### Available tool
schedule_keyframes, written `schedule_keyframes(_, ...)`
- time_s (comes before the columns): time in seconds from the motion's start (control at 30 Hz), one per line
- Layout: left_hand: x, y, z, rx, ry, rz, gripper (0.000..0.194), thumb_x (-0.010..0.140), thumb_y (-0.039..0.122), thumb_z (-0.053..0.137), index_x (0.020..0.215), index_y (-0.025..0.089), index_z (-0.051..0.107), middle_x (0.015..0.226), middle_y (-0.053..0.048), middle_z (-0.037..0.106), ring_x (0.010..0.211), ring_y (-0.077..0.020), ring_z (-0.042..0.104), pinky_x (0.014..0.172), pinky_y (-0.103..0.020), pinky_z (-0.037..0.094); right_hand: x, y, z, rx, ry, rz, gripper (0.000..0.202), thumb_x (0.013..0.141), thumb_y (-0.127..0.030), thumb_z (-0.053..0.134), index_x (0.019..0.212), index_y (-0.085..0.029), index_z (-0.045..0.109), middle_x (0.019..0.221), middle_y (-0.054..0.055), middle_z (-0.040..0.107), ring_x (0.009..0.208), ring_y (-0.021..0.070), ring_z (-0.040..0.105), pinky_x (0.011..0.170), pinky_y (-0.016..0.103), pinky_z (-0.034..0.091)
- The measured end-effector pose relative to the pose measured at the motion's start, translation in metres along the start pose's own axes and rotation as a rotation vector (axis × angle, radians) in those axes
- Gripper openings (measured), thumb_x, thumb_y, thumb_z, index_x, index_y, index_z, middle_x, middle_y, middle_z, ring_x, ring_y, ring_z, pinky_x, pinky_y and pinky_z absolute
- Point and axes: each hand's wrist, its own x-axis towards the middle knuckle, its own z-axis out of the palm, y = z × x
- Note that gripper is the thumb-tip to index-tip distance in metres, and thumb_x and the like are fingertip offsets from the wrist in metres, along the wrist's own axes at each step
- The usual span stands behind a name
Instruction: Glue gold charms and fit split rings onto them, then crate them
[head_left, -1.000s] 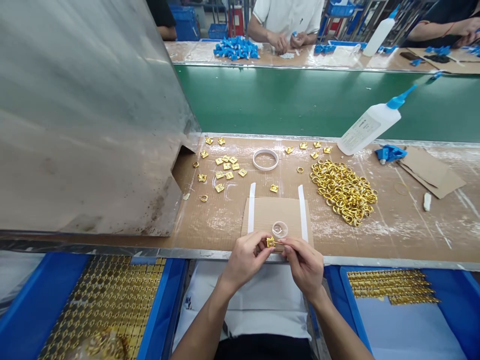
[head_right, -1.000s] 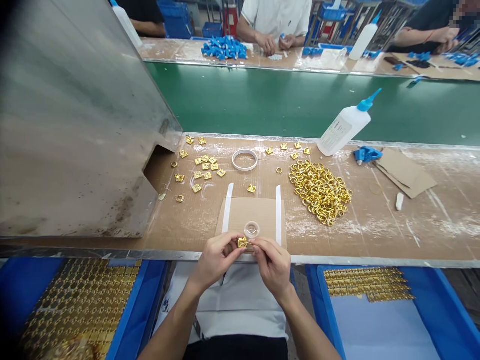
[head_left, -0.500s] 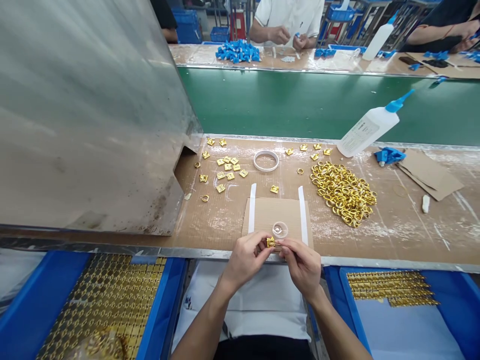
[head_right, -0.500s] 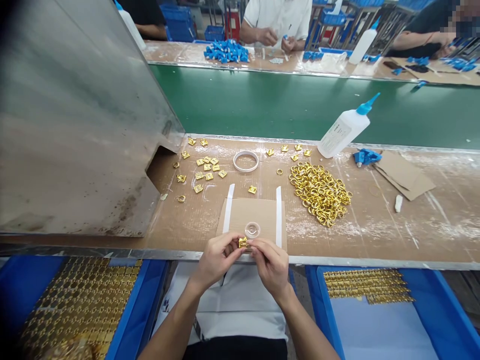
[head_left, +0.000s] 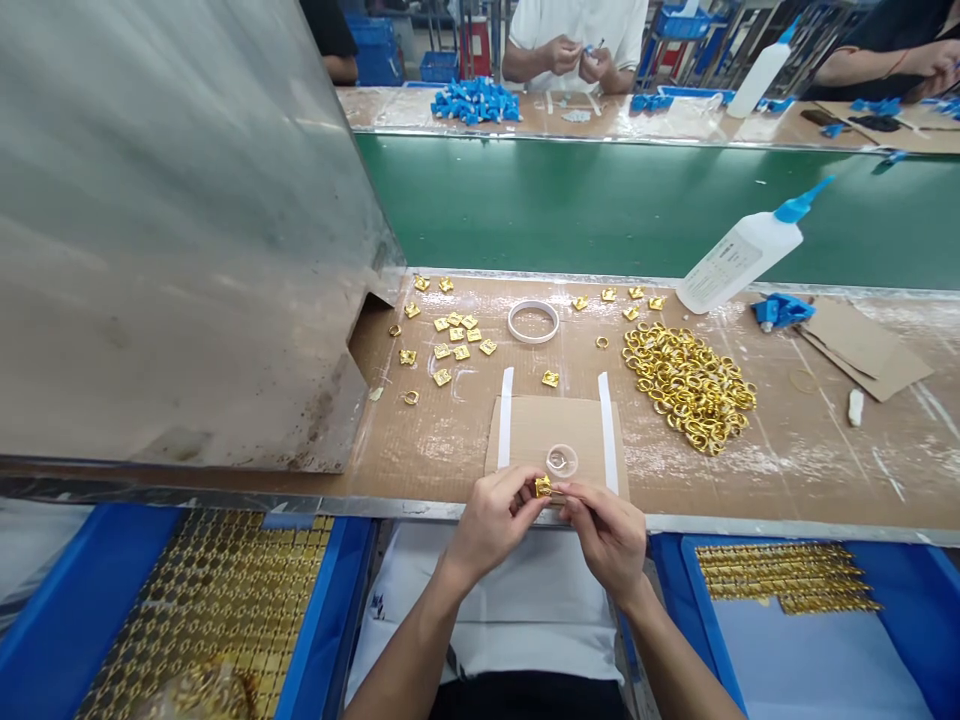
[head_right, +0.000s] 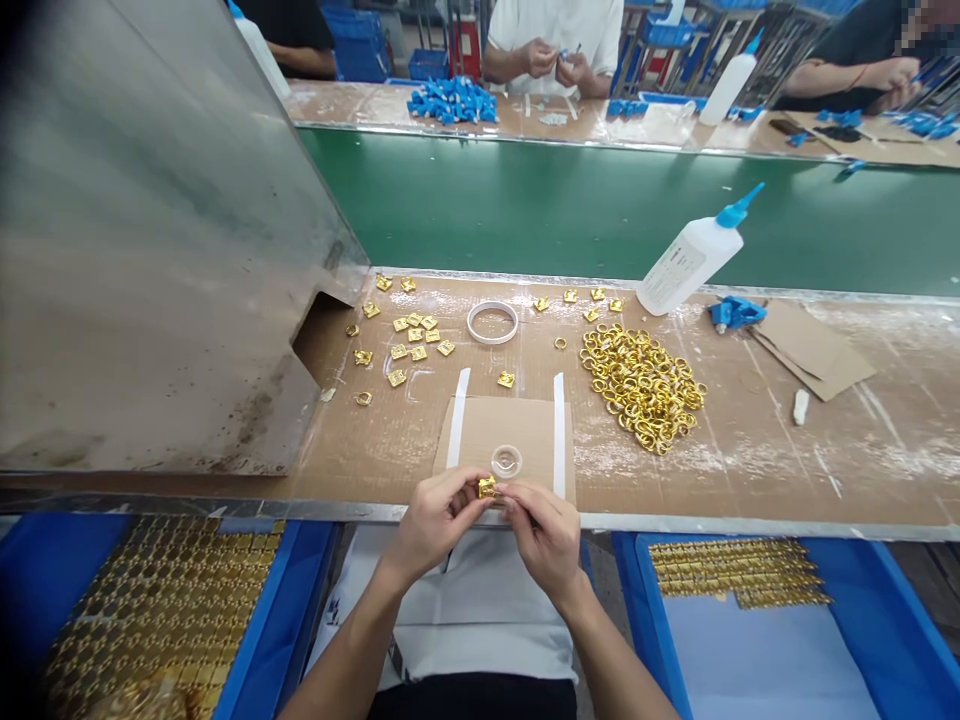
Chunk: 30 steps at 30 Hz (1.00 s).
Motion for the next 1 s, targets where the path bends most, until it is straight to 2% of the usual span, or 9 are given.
schedule_keyframes(0.3,-0.001,0.001,0.0,0.006,-0.004,-0.01,0.013,0.091,0.019,0.063,0.103,0.018,0.069,0.074,-0.001,0.067,0.062,-0.0132,0.062,0.057,-0.021,0.047,-0.001,-0.001,0.0,0.046,0.007,0.018,0.019,0.099,-0.02,0.056,0.103,-0.022,0.074,0.081,0.005,0.077,0.053,0.0134,0.068,0.052,0.024,0.058)
schedule_keyframes(0.43,0.0,0.001,0.0,0.002,0.029,-0.001,0.012,0.091,0.021,0.063,0.1,0.018,0.069,0.075,-0.001,0.068,0.062,-0.0133,0.062,0.058,-0.021,0.048,0.006,-0.001,-0.003,0.07,0.132,0.079,0.018,0.098,-0.018,0.058,0.101,-0.023,0.074,0.087,0.005,0.074,0.053,0.0125,0.065,0.047,0.024,0.054)
schedule_keyframes(0.53,0.001,0.002,-0.001,-0.014,0.035,-0.009,0.012,0.091,0.022,0.063,0.1,0.018,0.069,0.074,-0.001,0.068,0.06,-0.0129,0.061,0.057,-0.021,0.048,0.016,0.0,-0.004,-0.061,0.181,0.083,0.017,0.097,-0.021,0.059,0.097,-0.023,0.076,0.08,0.005,0.07,0.064,0.0164,0.067,0.056,0.027,0.057)
schedule_keyframes(0.77,0.001,0.002,-0.002,-0.006,0.025,-0.001,0.012,0.09,0.022,0.063,0.101,0.018,0.069,0.07,0.001,0.066,0.055,-0.0115,0.056,0.056,-0.022,0.047,0.023,0.005,0.0,-0.158,0.124,0.051,0.019,0.097,-0.019,0.06,0.1,-0.024,0.078,0.077,0.003,0.066,0.067,0.0162,0.065,0.06,0.026,0.056)
schedule_keyframes(1.0,0.0,0.002,-0.002,-0.005,0.012,-0.013,0.013,0.092,0.024,0.062,0.102,0.019,0.068,0.074,0.0,0.067,0.057,-0.0123,0.058,0.057,-0.022,0.048,0.023,0.005,-0.004,-0.172,0.04,0.022,0.02,0.097,-0.016,0.059,0.101,-0.024,0.077,0.077,0.002,0.064,0.066,0.0146,0.063,0.06,0.025,0.055)
